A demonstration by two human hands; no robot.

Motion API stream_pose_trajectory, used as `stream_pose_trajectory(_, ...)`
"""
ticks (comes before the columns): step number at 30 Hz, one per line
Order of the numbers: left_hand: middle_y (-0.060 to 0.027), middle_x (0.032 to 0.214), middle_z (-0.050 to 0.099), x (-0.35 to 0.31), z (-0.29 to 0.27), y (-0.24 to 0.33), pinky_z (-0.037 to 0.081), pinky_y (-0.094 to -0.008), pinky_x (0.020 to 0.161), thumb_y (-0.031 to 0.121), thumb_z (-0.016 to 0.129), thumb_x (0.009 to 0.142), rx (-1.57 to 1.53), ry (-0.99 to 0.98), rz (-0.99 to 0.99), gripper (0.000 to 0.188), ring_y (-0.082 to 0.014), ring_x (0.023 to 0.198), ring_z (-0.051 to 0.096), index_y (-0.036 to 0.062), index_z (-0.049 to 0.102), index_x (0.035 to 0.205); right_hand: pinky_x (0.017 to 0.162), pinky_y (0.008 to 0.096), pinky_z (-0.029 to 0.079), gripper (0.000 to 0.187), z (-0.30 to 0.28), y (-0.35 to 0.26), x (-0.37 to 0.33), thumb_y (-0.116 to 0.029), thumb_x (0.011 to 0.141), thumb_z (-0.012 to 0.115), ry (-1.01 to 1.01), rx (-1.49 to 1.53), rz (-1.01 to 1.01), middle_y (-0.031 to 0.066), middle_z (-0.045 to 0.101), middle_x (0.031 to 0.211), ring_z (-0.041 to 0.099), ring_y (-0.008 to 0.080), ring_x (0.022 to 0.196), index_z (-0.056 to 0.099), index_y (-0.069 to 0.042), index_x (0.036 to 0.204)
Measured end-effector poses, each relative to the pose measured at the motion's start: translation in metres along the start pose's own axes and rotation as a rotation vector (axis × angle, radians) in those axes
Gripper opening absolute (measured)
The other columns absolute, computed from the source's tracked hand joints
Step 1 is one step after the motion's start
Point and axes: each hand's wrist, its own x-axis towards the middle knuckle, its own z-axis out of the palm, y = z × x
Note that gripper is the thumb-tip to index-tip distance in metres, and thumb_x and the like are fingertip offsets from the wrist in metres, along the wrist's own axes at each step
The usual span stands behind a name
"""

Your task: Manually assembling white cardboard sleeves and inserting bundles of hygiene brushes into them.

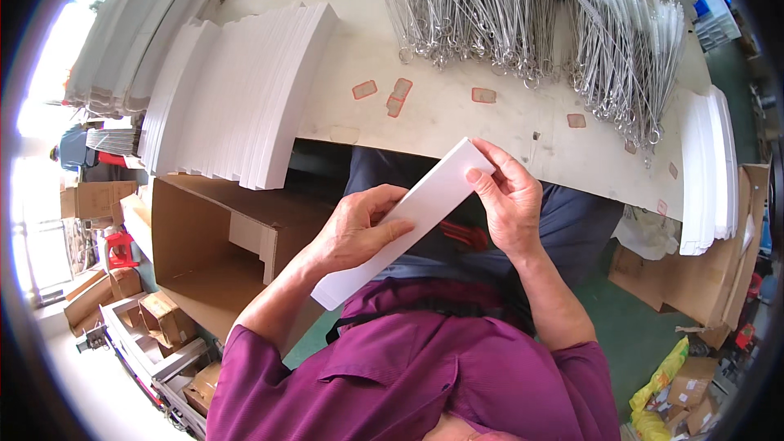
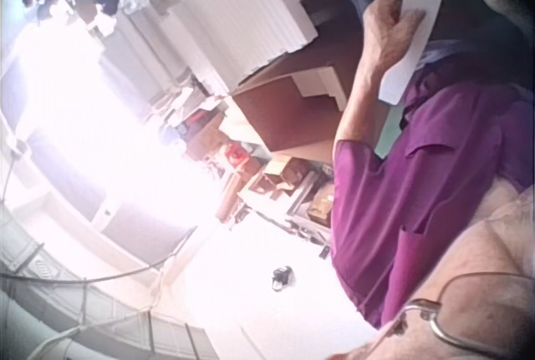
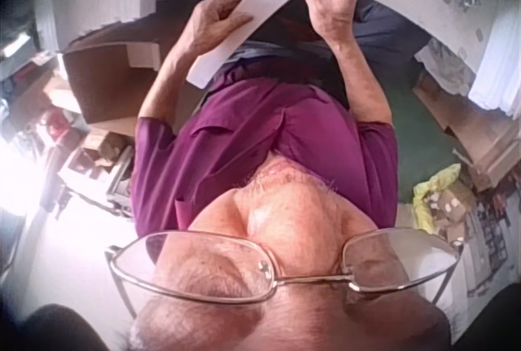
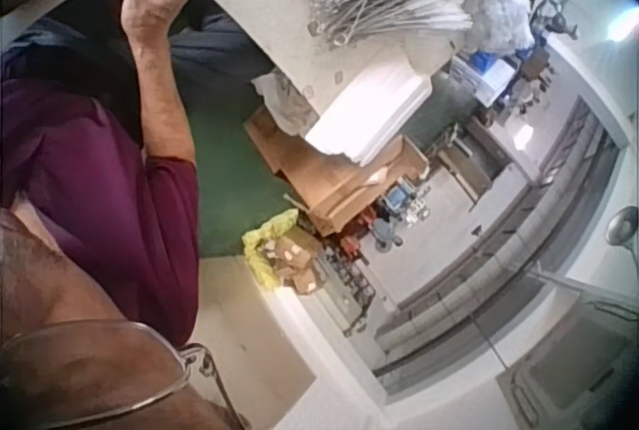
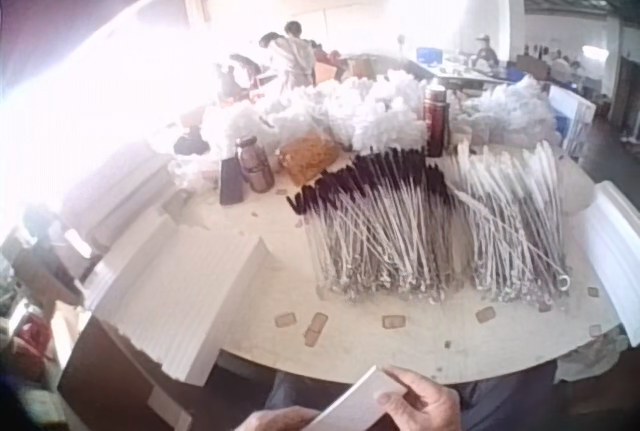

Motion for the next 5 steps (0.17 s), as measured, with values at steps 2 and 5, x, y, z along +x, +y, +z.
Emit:
stream_pose_trajectory(2, -0.0098, 0.110, 0.072, -0.0044, -0.0026, 0.0013, 0.056, -0.0319, 0.091, 0.009, 0.071, 0.097, -0.003, -0.003, -0.028, 0.037, -0.0143, 0.102, 0.068, -0.0035, 0.063, 0.131, 0.090, 0.0268, 0.055, 0.040, 0.0033, 0.0036, 0.0015, -0.006, 0.100, 0.071, -0.010, 0.027, -0.010, 0.0083, 0.070, 0.116, 0.066, 0.0095, 0.101, 0.061, 0.008, 0.136)
stream_pose_trajectory(5, -0.0088, 0.114, 0.072, -0.0038, -0.0105, 0.0096, 0.055, -0.0310, 0.095, 0.011, 0.072, 0.099, 0.101, 0.053, -0.052, 0.039, -0.0149, 0.106, 0.069, -0.0024, 0.061, 0.134, 0.084, 0.0274, 0.057, 0.039, 0.0051, 0.0088, 0.0060, -0.007, 0.099, 0.072, -0.012, -0.137, -0.057, 0.0107, 0.071, 0.114, 0.068, 0.0106, 0.094, 0.062, 0.007, 0.134)
